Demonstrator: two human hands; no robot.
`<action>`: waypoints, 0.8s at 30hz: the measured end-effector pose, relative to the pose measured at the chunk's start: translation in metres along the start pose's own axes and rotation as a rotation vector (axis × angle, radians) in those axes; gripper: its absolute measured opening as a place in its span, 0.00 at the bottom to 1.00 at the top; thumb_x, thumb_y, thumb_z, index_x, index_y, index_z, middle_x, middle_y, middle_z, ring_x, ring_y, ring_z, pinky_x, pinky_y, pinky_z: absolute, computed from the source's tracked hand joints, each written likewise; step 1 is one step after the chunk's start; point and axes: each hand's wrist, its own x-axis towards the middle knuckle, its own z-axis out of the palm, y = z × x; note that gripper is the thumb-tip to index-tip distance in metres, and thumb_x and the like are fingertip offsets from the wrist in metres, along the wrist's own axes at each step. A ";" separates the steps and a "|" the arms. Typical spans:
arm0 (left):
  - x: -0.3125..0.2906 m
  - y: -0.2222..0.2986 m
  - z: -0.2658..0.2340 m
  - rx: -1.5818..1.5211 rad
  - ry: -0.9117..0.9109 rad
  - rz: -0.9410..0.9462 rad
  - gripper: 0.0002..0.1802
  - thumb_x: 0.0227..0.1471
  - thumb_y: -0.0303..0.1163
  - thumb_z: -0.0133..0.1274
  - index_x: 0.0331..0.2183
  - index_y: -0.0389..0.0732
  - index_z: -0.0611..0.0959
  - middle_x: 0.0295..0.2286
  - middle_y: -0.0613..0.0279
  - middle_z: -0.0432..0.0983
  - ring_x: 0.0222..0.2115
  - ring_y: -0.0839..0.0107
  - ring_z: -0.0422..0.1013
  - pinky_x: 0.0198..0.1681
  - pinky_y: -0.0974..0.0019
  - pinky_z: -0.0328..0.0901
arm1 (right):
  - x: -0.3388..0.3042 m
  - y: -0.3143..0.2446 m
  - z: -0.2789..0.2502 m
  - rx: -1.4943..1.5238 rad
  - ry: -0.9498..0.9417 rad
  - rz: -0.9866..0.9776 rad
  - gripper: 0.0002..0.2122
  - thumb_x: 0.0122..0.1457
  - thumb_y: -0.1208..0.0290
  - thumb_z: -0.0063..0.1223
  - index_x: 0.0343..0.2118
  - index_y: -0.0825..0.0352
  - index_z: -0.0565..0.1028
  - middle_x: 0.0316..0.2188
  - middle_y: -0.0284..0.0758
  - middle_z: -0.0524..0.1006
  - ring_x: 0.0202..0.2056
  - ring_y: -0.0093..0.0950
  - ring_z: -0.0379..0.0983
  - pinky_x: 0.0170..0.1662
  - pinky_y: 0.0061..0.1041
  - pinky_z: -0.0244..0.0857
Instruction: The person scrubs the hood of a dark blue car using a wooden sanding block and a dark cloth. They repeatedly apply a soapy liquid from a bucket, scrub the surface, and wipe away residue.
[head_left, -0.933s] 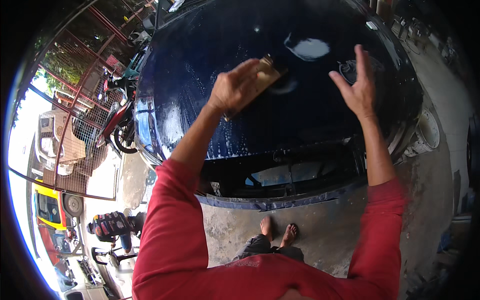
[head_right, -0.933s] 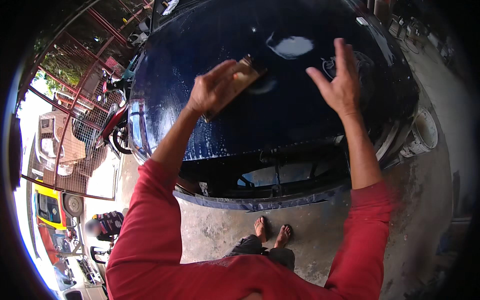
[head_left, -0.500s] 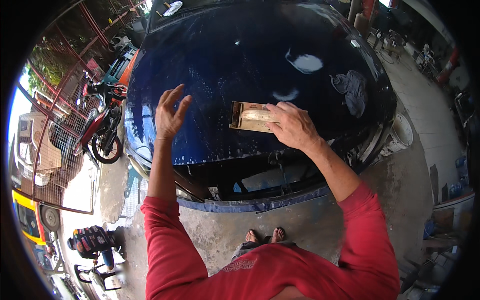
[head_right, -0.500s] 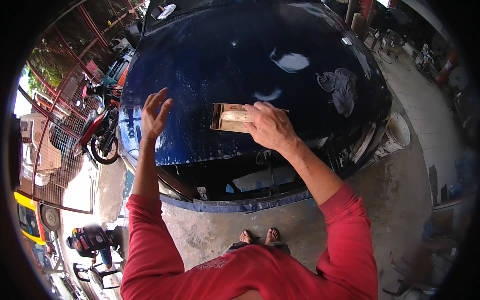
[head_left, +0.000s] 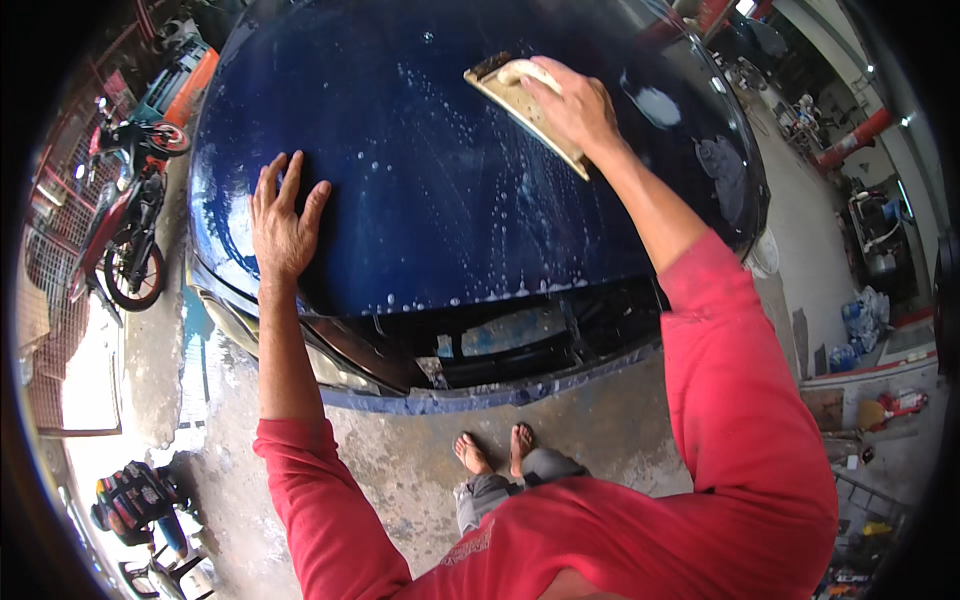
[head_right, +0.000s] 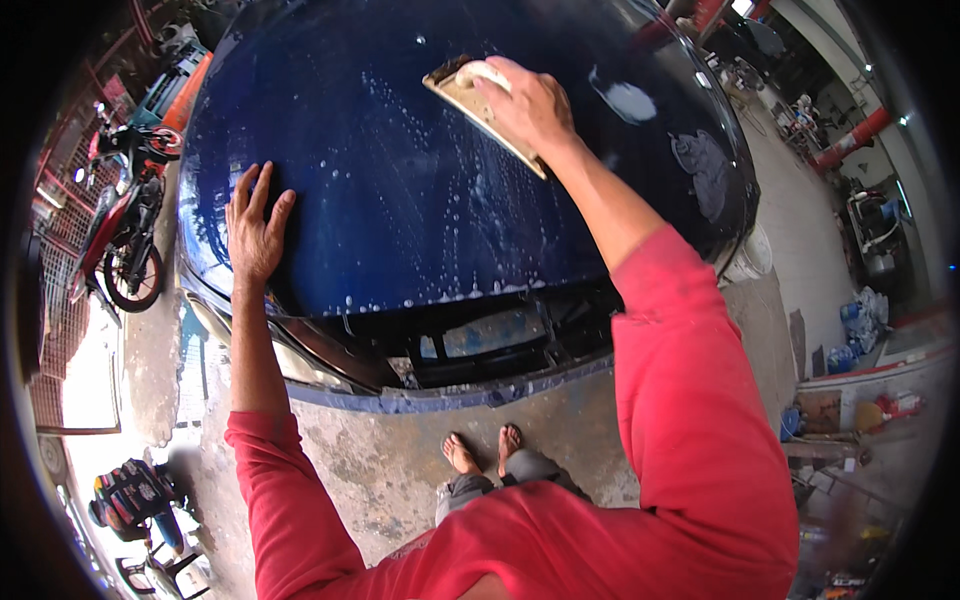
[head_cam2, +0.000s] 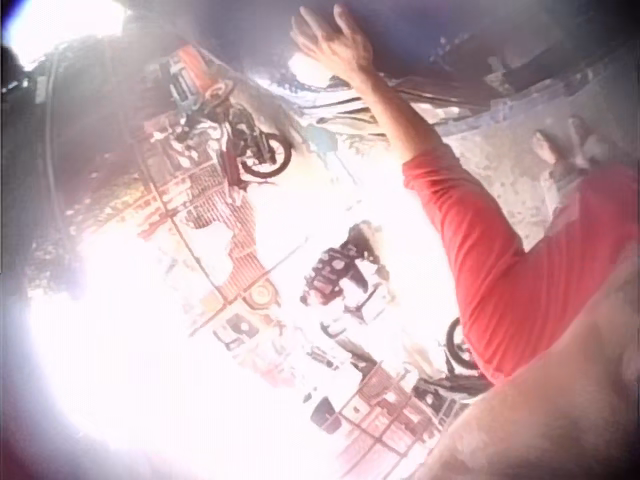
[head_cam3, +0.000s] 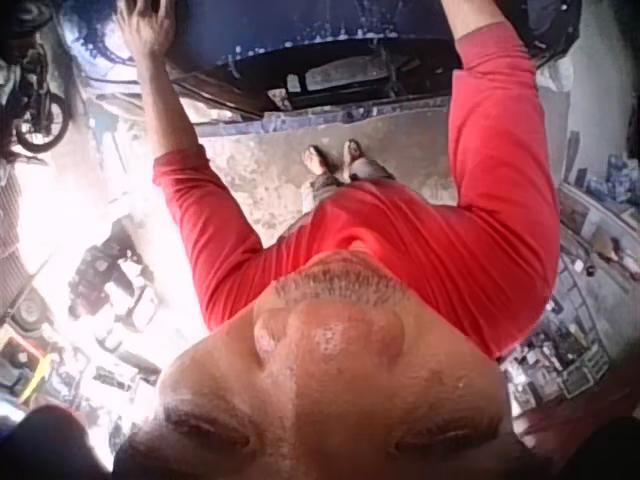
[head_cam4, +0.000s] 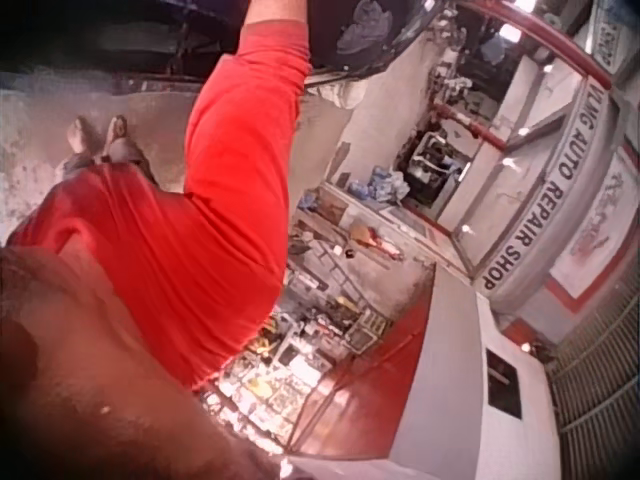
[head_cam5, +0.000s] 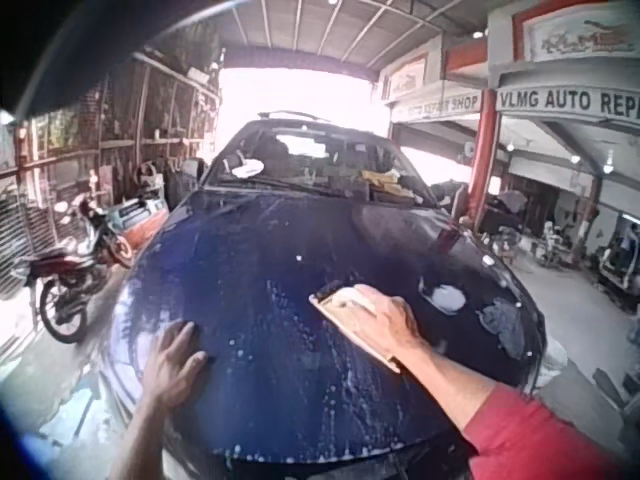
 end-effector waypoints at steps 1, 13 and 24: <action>0.000 0.001 -0.001 0.025 -0.035 -0.030 0.39 0.69 0.64 0.49 0.69 0.52 0.75 0.71 0.53 0.64 0.74 0.49 0.54 0.76 0.37 0.46 | -0.048 -0.006 -0.016 0.039 -0.028 -0.030 0.20 0.68 0.58 0.62 0.57 0.63 0.82 0.42 0.51 0.86 0.44 0.50 0.85 0.46 0.42 0.79; -0.003 -0.007 0.007 -0.085 0.046 -0.035 0.35 0.66 0.59 0.57 0.66 0.50 0.80 0.69 0.54 0.68 0.74 0.51 0.57 0.76 0.41 0.47 | 0.101 0.039 0.050 -0.250 0.084 0.238 0.25 0.67 0.44 0.56 0.60 0.53 0.81 0.48 0.47 0.85 0.52 0.52 0.81 0.56 0.47 0.75; -0.002 -0.002 0.004 -0.060 0.065 0.001 0.33 0.66 0.53 0.58 0.66 0.47 0.80 0.68 0.50 0.68 0.73 0.48 0.58 0.76 0.46 0.50 | -0.100 0.014 -0.029 0.246 -0.014 -0.116 0.22 0.63 0.72 0.68 0.59 0.72 0.80 0.49 0.50 0.86 0.53 0.41 0.85 0.56 0.34 0.79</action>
